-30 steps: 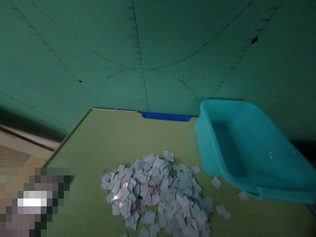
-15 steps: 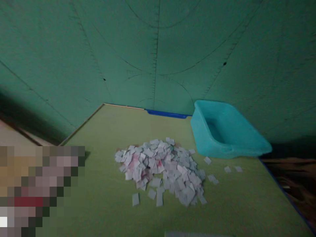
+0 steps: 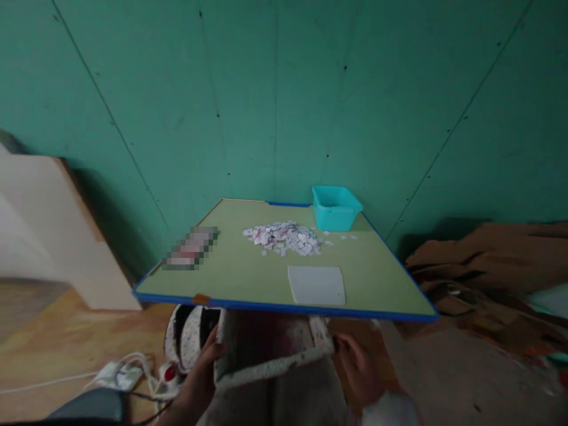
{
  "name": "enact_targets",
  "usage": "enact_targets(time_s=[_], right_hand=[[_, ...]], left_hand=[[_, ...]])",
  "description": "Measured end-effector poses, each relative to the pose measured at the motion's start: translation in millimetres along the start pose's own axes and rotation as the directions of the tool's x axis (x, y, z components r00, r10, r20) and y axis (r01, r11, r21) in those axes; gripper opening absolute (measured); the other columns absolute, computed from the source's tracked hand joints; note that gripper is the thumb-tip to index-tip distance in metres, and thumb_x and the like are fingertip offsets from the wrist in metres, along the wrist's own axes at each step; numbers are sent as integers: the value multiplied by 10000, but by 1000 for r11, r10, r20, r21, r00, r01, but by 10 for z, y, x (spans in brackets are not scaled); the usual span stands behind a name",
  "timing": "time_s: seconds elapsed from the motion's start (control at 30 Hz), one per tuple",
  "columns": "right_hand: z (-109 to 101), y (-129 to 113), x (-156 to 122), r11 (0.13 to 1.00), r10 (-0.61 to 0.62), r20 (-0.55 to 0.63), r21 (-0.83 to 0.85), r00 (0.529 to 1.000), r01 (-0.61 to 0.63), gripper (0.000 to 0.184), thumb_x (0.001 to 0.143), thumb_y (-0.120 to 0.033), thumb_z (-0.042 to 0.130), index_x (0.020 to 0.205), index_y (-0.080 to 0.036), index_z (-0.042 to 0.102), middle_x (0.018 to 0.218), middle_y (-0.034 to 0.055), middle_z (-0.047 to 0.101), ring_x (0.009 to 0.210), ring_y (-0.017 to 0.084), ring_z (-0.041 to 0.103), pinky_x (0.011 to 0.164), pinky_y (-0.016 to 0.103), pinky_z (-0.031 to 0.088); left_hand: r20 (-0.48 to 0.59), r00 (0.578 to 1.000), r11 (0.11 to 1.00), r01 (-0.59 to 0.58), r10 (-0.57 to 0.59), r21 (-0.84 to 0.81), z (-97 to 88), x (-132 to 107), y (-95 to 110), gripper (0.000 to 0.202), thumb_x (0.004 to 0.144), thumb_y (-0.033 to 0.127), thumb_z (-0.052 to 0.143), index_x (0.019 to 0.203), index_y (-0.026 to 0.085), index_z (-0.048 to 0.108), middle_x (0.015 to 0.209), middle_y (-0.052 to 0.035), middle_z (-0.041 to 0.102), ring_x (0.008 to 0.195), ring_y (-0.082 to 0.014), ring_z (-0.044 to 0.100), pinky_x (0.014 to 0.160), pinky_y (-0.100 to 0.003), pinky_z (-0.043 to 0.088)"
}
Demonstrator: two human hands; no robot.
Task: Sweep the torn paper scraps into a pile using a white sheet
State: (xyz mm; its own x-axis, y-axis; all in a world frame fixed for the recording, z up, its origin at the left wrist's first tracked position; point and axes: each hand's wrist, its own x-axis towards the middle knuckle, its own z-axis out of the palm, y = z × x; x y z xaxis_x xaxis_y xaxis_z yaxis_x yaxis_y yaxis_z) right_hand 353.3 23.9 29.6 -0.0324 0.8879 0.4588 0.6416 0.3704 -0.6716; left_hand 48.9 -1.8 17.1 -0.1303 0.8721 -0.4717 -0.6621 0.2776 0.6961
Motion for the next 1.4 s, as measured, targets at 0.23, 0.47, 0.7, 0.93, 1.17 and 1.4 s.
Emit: enact_targets(time_s=[0.23, 0.47, 0.7, 0.93, 1.17, 1.4], right_hand=[[-381, -221, 594, 895, -386, -154, -300, 909, 329, 148, 771, -199, 450, 866, -161, 556, 890, 76, 604, 878, 173, 536, 798, 342, 424], [-205, -193, 851, 783, -307, 33, -559, 951, 272, 355, 819, -339, 384, 1134, -212, 488, 1188, 23, 514, 1076, 175, 459, 895, 357, 358], [-344, -321, 813, 743, -201, 328, -563, 923, 362, 536, 773, -550, 341, 1201, -247, 457, 1267, 1, 447, 1153, 200, 399, 937, 380, 326], [-347, -294, 814, 789, -217, 341, -490, 915, 370, 499, 740, -573, 385, 1147, -308, 502, 1206, -40, 506, 1108, 174, 443, 918, 349, 358], [-361, -338, 804, 808, -262, 287, -457, 921, 372, 448, 761, -519, 393, 1112, -275, 529, 1197, 11, 510, 1114, 178, 440, 924, 363, 357], [-297, -252, 826, 788, -244, 253, -511, 936, 343, 516, 758, -543, 366, 1096, -186, 522, 1246, 120, 450, 1170, 224, 392, 944, 410, 336]], left_hand=[[160, 987, 1000, -15, 11, 21, 167, -257, 171, 541, 645, 193, 570, 1170, 216, 444, 846, -17, 715, 824, -248, 637, 672, -325, 490], [232, 972, 998, -27, 40, -55, 63, -44, 147, 523, 714, 201, 542, 1211, 217, 380, 881, -9, 711, 944, -252, 593, 778, -353, 457], [393, 915, 996, -88, 94, -34, 21, 0, 81, 460, 736, 113, 465, 1179, 234, 451, 1008, -3, 670, 1044, -210, 528, 842, -310, 400], [419, 907, 1000, -29, 30, -9, 74, 33, 36, 431, 747, 120, 461, 1162, 235, 469, 971, 8, 679, 1031, -201, 537, 811, -300, 409], [418, 908, 999, -36, 38, -15, 219, -141, 45, 434, 756, 132, 474, 1177, 232, 432, 846, 15, 702, 937, -201, 592, 732, -290, 432], [367, 930, 998, 43, -23, -47, 245, -217, 80, 488, 758, 159, 478, 1227, 230, 364, 752, 44, 709, 782, -168, 637, 612, -247, 442]])
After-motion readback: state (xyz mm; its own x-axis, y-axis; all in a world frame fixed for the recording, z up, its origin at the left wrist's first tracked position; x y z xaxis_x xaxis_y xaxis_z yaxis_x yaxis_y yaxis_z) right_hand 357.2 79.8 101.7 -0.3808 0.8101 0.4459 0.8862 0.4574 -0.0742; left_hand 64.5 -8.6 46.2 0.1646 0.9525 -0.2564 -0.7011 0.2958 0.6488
